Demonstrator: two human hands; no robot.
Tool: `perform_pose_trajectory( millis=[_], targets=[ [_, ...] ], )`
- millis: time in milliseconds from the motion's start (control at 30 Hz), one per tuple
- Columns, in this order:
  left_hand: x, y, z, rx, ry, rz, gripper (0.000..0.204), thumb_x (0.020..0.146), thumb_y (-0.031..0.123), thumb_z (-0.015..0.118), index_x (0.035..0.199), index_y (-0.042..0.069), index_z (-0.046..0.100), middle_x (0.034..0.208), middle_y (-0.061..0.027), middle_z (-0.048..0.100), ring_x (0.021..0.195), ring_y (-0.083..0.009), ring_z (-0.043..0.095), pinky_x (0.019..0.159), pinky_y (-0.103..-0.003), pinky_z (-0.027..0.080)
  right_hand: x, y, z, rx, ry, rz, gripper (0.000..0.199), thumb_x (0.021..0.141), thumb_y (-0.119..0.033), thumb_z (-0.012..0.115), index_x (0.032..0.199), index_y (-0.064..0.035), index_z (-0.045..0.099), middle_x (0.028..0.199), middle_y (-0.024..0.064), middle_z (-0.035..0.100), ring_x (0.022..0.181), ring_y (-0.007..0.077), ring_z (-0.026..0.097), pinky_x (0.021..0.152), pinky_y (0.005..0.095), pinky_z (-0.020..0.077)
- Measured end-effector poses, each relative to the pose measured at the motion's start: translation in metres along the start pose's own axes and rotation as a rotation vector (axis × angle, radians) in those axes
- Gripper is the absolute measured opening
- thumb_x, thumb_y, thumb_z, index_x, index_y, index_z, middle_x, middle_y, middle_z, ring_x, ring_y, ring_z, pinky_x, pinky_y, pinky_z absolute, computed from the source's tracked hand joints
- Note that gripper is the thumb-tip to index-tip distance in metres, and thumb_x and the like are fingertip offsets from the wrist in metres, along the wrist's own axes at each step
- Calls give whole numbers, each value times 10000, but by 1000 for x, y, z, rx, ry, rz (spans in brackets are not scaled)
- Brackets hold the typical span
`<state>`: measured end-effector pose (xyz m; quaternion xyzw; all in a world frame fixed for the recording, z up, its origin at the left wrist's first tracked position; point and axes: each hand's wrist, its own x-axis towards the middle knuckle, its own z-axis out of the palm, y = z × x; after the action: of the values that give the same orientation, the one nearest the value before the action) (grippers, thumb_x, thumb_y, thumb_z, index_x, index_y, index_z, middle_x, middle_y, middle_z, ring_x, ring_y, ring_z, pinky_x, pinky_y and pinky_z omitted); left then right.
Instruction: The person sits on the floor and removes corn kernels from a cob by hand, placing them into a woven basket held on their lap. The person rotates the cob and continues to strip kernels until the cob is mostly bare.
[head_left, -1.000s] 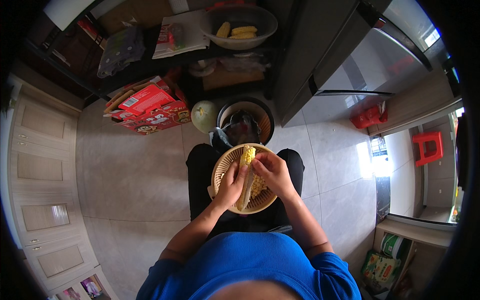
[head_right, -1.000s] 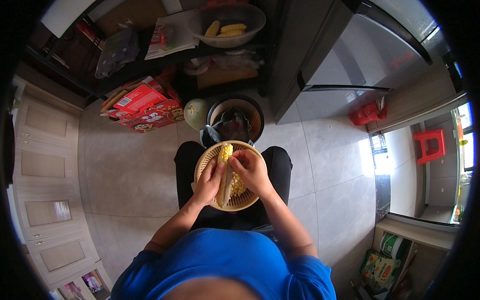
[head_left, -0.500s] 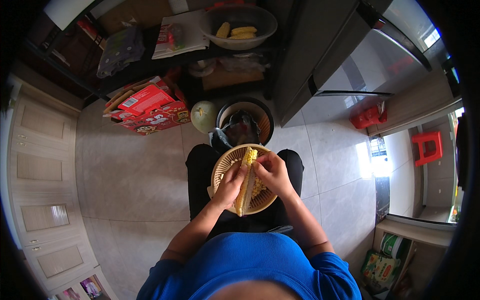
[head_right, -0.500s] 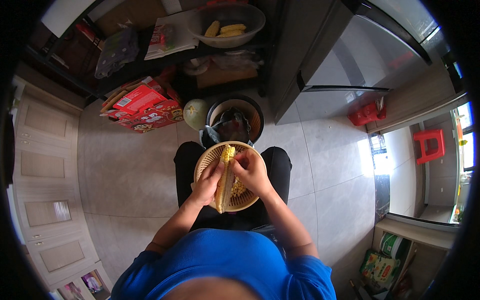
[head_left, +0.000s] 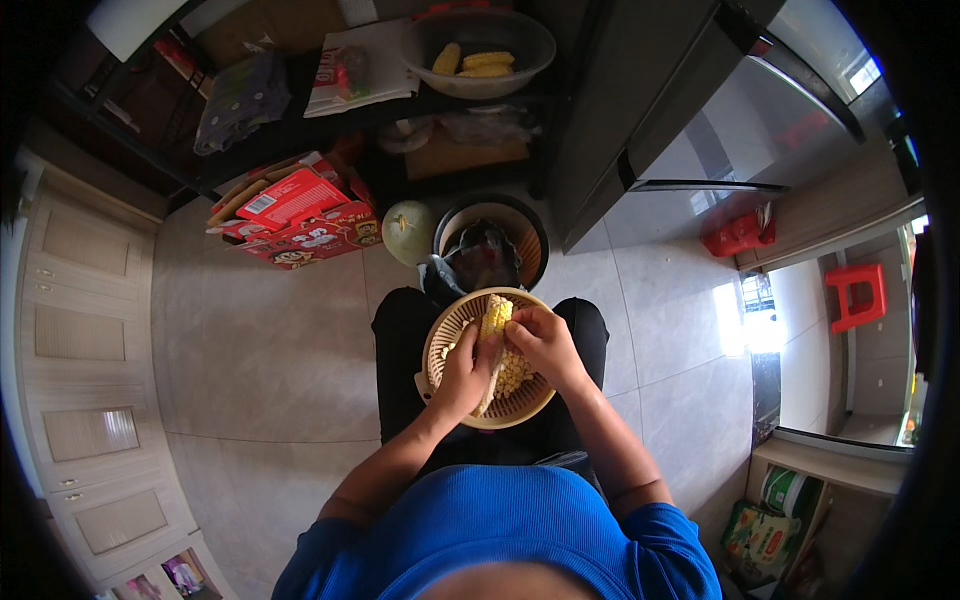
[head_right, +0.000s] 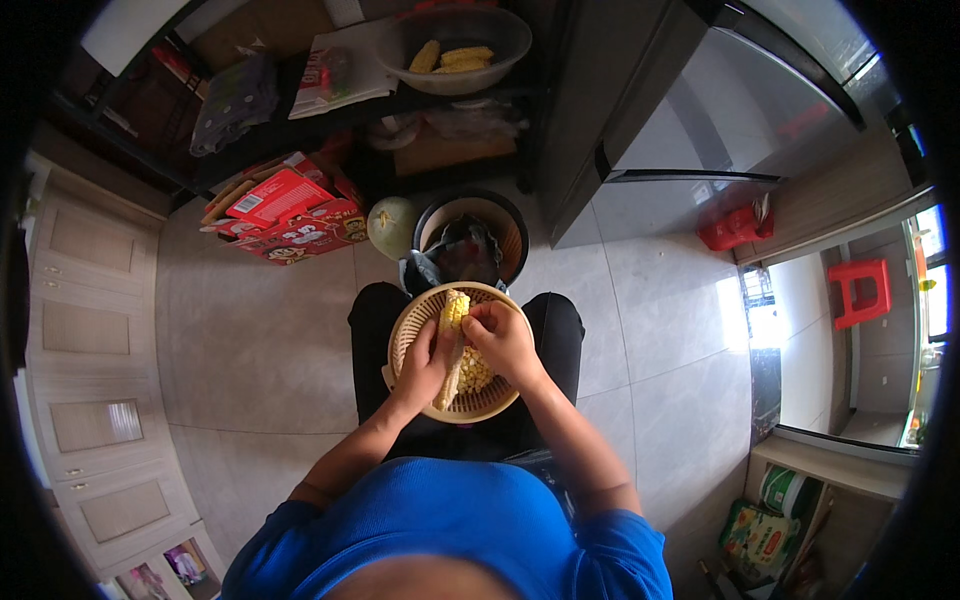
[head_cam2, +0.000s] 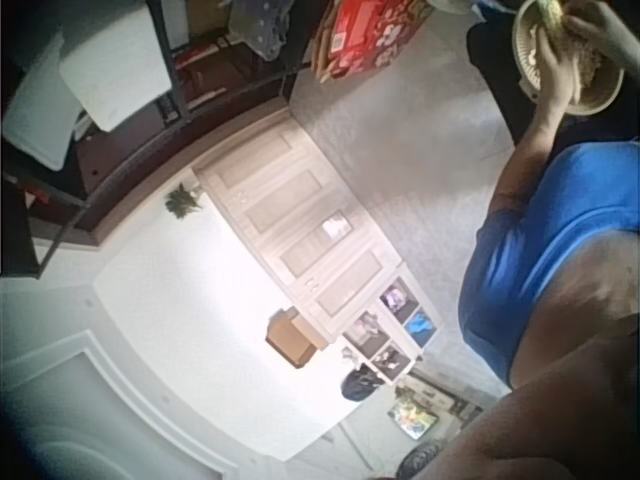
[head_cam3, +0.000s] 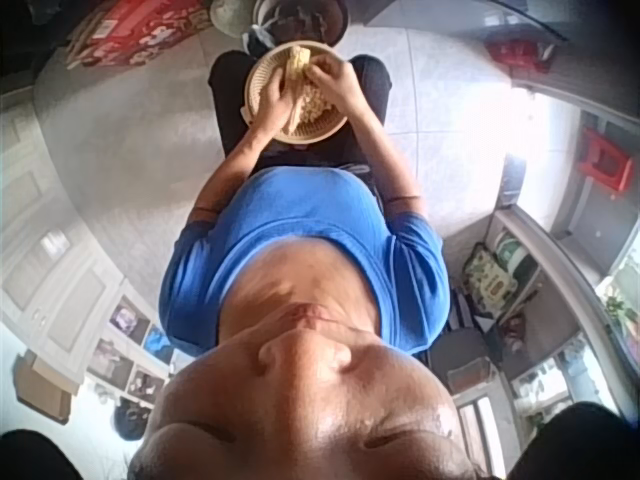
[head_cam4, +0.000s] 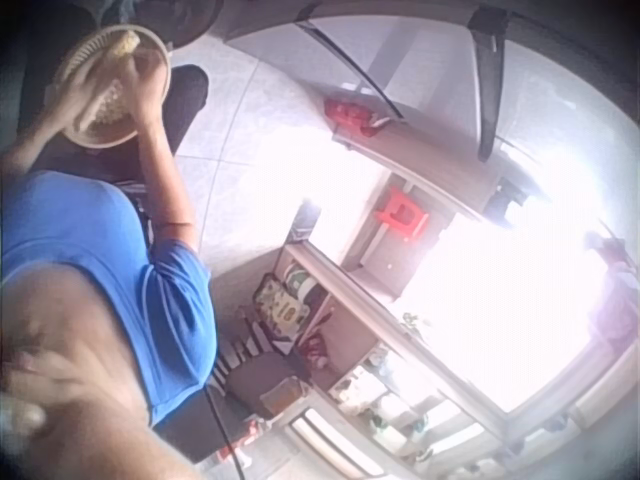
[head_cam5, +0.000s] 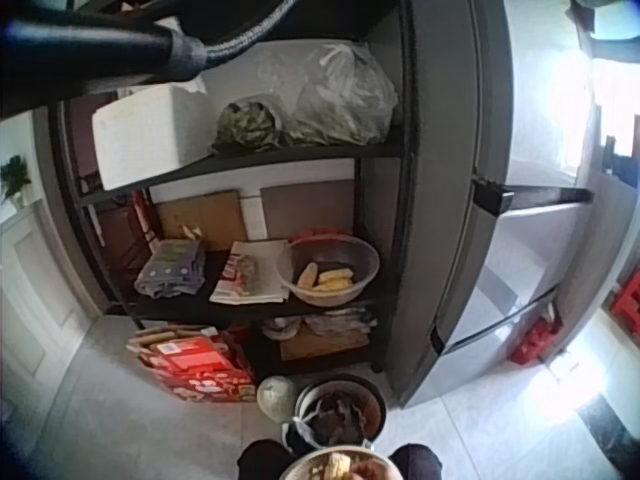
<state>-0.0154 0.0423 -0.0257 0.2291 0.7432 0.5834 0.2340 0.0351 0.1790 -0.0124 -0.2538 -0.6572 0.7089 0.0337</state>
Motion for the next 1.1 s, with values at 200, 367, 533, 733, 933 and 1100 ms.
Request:
perform_pose_trajectory(
  millis=[200, 367, 533, 733, 933, 1100],
  targets=[
    [4, -10, -3, -328, -63, -140, 336, 939, 280, 416, 1144, 18, 463, 962, -97, 568, 854, -164, 562, 733, -270, 448, 2, -16, -4, 159, -62, 165, 115, 838, -61, 563, 885, 44, 561, 759, 28, 569, 686, 71, 559, 627, 190, 480],
    [11, -3, -21, -878, -209, -455, 364, 931, 287, 436, 1199, 43, 457, 1031, -37, 564, 886, -99, 558, 763, -249, 474, 1, 1, -11, -116, -125, -63, 109, 803, -56, 587, 861, 32, 561, 750, 26, 574, 686, 73, 558, 626, 206, 473],
    [9, -11, -24, -720, -156, -351, 356, 934, 284, 433, 1192, 41, 463, 1020, -33, 548, 904, -85, 524, 788, -236, 446, -7, 3, -18, -399, -134, -216, 138, 790, -79, 605, 882, 18, 568, 796, 47, 596, 748, 69, 558, 660, 216, 468],
    [-1, -8, -11, -522, -88, -246, 352, 937, 262, 435, 1205, 35, 444, 1012, -47, 542, 883, -89, 505, 785, -220, 418, -2, -15, 4, 128, -6, 22, 147, 847, -105, 579, 919, 22, 562, 796, 15, 583, 723, 63, 541, 664, 190, 446],
    [0, -2, -8, -550, -50, -236, 346, 935, 255, 441, 1199, 31, 447, 1023, -45, 537, 905, -83, 499, 791, -218, 417, 1, -10, 11, 214, 29, 2, 137, 846, -90, 579, 925, 16, 542, 813, 31, 588, 718, 66, 550, 665, 189, 459],
    [0, 7, -9, -764, -76, -347, 348, 930, 261, 452, 1201, 43, 452, 1039, -41, 537, 927, -86, 503, 808, -226, 420, -3, -10, 12, 100, 66, -151, 126, 820, -62, 601, 889, 25, 541, 763, 28, 584, 670, 66, 552, 616, 189, 460]
  ],
)
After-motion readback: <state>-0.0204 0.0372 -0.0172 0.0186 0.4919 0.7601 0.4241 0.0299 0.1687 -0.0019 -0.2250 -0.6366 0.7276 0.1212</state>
